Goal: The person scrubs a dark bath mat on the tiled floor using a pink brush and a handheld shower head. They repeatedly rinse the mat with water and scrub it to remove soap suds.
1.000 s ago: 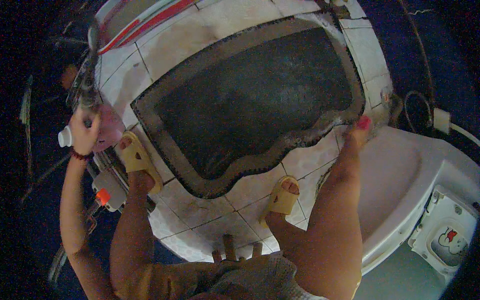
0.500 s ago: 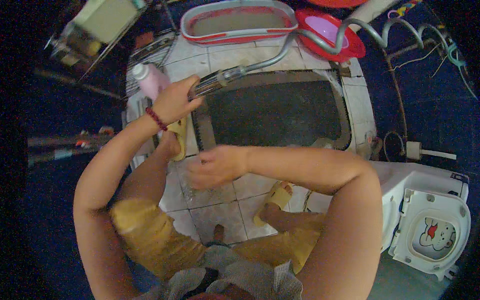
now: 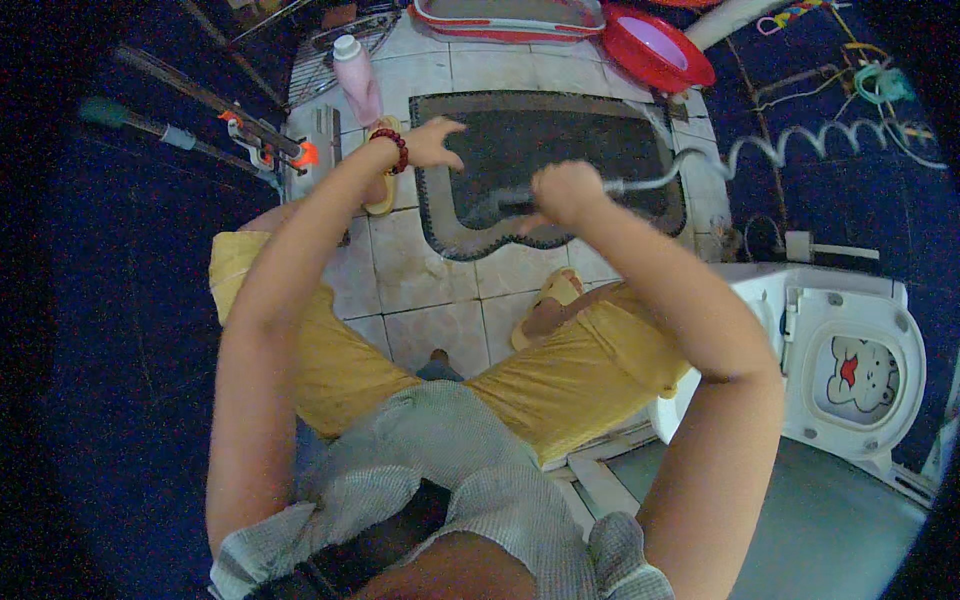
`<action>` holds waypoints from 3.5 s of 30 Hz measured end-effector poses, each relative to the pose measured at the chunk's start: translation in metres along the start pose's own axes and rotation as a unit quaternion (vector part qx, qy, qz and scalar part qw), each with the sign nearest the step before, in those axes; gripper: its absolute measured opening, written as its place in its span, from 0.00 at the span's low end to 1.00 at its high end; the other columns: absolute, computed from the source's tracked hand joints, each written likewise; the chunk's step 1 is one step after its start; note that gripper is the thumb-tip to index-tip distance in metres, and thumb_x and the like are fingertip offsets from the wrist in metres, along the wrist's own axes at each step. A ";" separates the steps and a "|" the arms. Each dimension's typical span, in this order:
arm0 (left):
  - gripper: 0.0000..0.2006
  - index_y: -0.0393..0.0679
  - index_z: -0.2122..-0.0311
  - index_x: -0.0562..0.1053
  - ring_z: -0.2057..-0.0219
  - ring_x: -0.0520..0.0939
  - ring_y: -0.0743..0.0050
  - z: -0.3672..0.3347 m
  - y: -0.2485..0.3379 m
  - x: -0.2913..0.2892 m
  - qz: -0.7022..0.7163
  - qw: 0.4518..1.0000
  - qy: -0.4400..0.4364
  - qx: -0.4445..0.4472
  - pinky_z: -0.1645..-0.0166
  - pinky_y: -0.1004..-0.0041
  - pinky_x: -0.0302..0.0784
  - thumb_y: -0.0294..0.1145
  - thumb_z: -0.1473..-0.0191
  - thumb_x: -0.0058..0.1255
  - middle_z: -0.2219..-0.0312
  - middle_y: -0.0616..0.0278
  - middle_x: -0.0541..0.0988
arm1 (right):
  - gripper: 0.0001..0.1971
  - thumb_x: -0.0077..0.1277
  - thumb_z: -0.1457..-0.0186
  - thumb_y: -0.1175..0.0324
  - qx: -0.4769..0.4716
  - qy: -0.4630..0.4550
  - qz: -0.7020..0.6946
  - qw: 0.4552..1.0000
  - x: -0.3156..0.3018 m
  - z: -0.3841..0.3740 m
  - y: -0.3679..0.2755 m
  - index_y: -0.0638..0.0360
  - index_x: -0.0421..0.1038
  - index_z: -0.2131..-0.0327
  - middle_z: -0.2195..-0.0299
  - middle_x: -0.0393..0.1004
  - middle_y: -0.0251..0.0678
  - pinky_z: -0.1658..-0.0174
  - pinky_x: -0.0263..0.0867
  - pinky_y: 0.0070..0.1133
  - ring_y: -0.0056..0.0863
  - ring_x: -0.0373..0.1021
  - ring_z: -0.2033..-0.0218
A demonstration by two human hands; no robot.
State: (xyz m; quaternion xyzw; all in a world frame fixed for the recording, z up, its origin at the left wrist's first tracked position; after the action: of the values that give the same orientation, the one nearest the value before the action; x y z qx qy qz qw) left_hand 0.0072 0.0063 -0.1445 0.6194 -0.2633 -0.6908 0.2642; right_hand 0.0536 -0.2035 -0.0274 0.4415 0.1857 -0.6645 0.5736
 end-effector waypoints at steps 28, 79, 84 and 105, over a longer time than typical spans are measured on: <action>0.18 0.53 0.56 0.71 0.54 0.69 0.55 0.070 -0.167 0.284 0.196 0.812 0.067 -0.546 0.51 0.62 0.65 0.46 0.53 0.48 0.55 0.53 0.67 | 0.36 0.47 0.66 0.32 -0.074 -0.153 -0.158 0.973 0.163 -0.048 -0.207 0.60 0.72 0.70 0.73 0.75 0.36 0.67 0.66 0.27 0.32 0.73 0.70; 0.18 0.34 0.63 0.71 0.72 0.77 0.59 0.086 -0.144 0.265 0.250 0.736 0.292 -0.557 0.70 0.65 0.74 0.37 0.56 0.55 0.69 0.52 0.76 | 0.28 0.48 0.61 0.38 -0.153 -0.110 -0.200 0.962 0.173 -0.048 -0.221 0.53 0.75 0.68 0.71 0.75 0.33 0.68 0.65 0.31 0.31 0.72 0.69; 0.10 0.38 0.73 0.70 0.82 0.73 0.71 0.074 -0.143 0.251 0.484 0.699 0.328 -0.412 0.77 0.73 0.71 0.32 0.56 0.56 0.81 0.59 0.73 | 0.27 0.48 0.60 0.40 -0.153 -0.113 -0.195 0.962 0.188 -0.061 -0.218 0.54 0.74 0.68 0.72 0.75 0.33 0.68 0.65 0.30 0.32 0.72 0.69; 0.10 0.43 0.80 0.65 0.84 0.72 0.73 0.072 -0.123 0.221 0.584 0.695 0.209 -0.363 0.79 0.75 0.68 0.29 0.56 0.56 0.85 0.64 0.71 | 0.24 0.52 0.60 0.45 -0.105 0.041 -0.114 0.987 0.183 -0.053 -0.223 0.57 0.70 0.69 0.70 0.73 0.33 0.68 0.63 0.31 0.31 0.71 0.67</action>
State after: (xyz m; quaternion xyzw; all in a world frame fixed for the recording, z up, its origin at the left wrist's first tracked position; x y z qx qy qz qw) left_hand -0.0894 -0.0553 -0.3807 0.3251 -0.2385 -0.2918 0.8673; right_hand -0.1241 -0.2117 -0.2602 0.3812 0.3267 -0.6836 0.5298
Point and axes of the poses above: each hand's wrist, its own z-axis away from the middle knuckle, its own x-axis out of the palm, y = z × x, the point moved 2 cm from there along -z, towards the middle knuckle
